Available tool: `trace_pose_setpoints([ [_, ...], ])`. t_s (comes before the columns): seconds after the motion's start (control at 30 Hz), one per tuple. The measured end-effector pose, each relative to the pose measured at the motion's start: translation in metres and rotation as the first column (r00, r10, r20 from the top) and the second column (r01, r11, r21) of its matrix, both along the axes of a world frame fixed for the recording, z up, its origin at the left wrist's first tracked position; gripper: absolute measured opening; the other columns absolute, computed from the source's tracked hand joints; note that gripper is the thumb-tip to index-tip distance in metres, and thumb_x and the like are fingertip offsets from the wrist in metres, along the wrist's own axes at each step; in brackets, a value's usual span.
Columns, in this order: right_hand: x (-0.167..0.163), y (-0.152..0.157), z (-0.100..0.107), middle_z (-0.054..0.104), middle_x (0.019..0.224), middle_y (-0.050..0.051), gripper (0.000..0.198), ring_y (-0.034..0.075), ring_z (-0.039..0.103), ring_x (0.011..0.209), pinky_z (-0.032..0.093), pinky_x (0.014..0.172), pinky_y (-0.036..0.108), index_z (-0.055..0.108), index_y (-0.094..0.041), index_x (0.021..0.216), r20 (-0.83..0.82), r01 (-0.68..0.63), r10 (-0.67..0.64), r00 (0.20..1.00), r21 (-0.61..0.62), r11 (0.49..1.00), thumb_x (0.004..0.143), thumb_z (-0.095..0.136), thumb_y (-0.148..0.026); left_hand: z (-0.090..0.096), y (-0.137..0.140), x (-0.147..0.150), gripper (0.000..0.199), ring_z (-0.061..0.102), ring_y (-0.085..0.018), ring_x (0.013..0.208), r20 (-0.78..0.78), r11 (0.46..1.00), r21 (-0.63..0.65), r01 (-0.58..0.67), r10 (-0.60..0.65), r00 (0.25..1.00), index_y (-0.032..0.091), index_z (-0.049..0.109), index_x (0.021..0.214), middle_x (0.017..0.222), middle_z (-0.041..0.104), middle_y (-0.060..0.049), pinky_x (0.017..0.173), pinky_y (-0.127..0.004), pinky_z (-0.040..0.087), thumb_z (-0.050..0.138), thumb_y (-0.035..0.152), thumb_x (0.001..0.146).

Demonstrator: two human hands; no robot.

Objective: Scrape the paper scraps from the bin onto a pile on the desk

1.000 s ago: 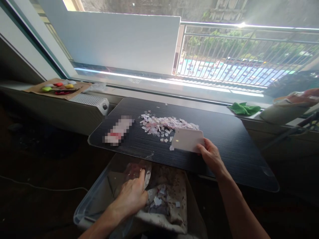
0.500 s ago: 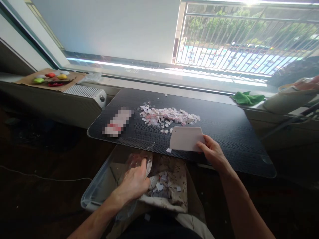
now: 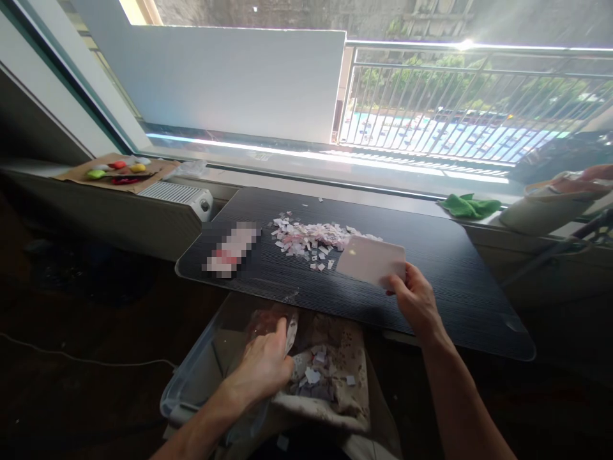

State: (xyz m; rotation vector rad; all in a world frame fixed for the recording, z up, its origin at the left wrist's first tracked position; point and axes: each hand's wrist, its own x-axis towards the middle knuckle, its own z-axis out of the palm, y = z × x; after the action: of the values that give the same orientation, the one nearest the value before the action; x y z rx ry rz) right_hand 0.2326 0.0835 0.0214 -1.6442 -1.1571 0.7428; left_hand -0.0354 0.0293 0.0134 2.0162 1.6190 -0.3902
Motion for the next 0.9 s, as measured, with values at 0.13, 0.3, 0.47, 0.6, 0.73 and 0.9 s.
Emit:
trace_pose_setpoints([
  [0.13,0.002,0.021,-0.006,0.057,0.078,0.003,0.035,0.014,0.052,0.061,0.046,0.053,0.028,0.052,-0.016,0.100,0.053,0.041,-0.042,0.998,0.024,0.999,0.070,0.048,-0.032,-0.005,-0.002,0.008,0.051,0.055,-0.025,0.091,0.008,1.000,-0.010,0.029,-0.029,1.000,0.016,0.030,0.120,0.095,0.060,-0.010,0.074,-0.032,0.037,0.036,0.021,0.070],
  [0.3,0.001,0.027,-0.012,0.058,0.080,0.003,0.033,0.014,0.052,0.065,0.045,0.054,0.027,0.052,-0.017,0.100,0.042,-0.028,0.028,0.999,0.005,1.000,0.070,0.046,-0.031,-0.006,-0.003,0.008,0.048,0.056,-0.025,0.087,0.028,1.000,-0.001,0.020,-0.019,0.999,0.014,0.034,0.116,0.090,0.061,-0.010,0.070,-0.033,0.038,0.035,0.019,0.069],
  [0.47,0.001,0.022,-0.008,0.057,0.078,0.003,0.034,0.014,0.051,0.061,0.045,0.052,0.026,0.052,-0.016,0.101,-0.013,-0.040,0.040,0.999,-0.008,0.999,0.070,0.047,-0.031,-0.007,-0.002,0.005,0.050,0.055,-0.026,0.088,0.036,1.000,-0.025,-0.004,0.005,0.999,0.012,0.034,0.118,0.090,0.061,-0.011,0.069,-0.032,0.037,0.035,0.021,0.069],
  [0.6,-0.002,0.023,-0.007,0.056,0.078,0.003,0.034,0.013,0.050,0.061,0.044,0.052,0.026,0.051,-0.015,0.100,0.003,-0.030,0.030,1.000,0.001,1.000,0.070,0.046,-0.031,-0.009,-0.003,0.007,0.049,0.054,-0.027,0.090,0.027,1.000,-0.031,-0.006,0.007,1.000,0.011,0.035,0.117,0.093,0.060,-0.012,0.071,-0.034,0.036,0.034,0.021,0.069],
  [0.73,-0.001,0.020,-0.005,0.056,0.075,0.001,0.033,0.013,0.050,0.062,0.043,0.054,0.026,0.053,-0.017,0.100,0.047,-0.119,0.121,0.992,-0.034,0.992,0.070,0.046,-0.030,-0.011,-0.004,0.007,0.049,0.055,-0.027,0.088,0.024,0.999,-0.046,-0.013,0.014,1.000,0.011,0.035,0.118,0.092,0.060,-0.013,0.069,-0.034,0.036,0.033,0.021,0.069],
  [0.9,0.001,0.016,-0.002,0.057,0.074,0.001,0.035,0.014,0.050,0.061,0.042,0.053,0.026,0.053,-0.016,0.102,0.055,-0.053,0.054,0.997,-0.023,0.998,0.070,0.046,-0.030,-0.011,-0.004,0.006,0.048,0.055,-0.027,0.088,0.037,0.999,-0.034,-0.019,0.020,0.999,0.013,0.036,0.117,0.092,0.060,-0.012,0.069,-0.033,0.036,0.034,0.021,0.069],
])
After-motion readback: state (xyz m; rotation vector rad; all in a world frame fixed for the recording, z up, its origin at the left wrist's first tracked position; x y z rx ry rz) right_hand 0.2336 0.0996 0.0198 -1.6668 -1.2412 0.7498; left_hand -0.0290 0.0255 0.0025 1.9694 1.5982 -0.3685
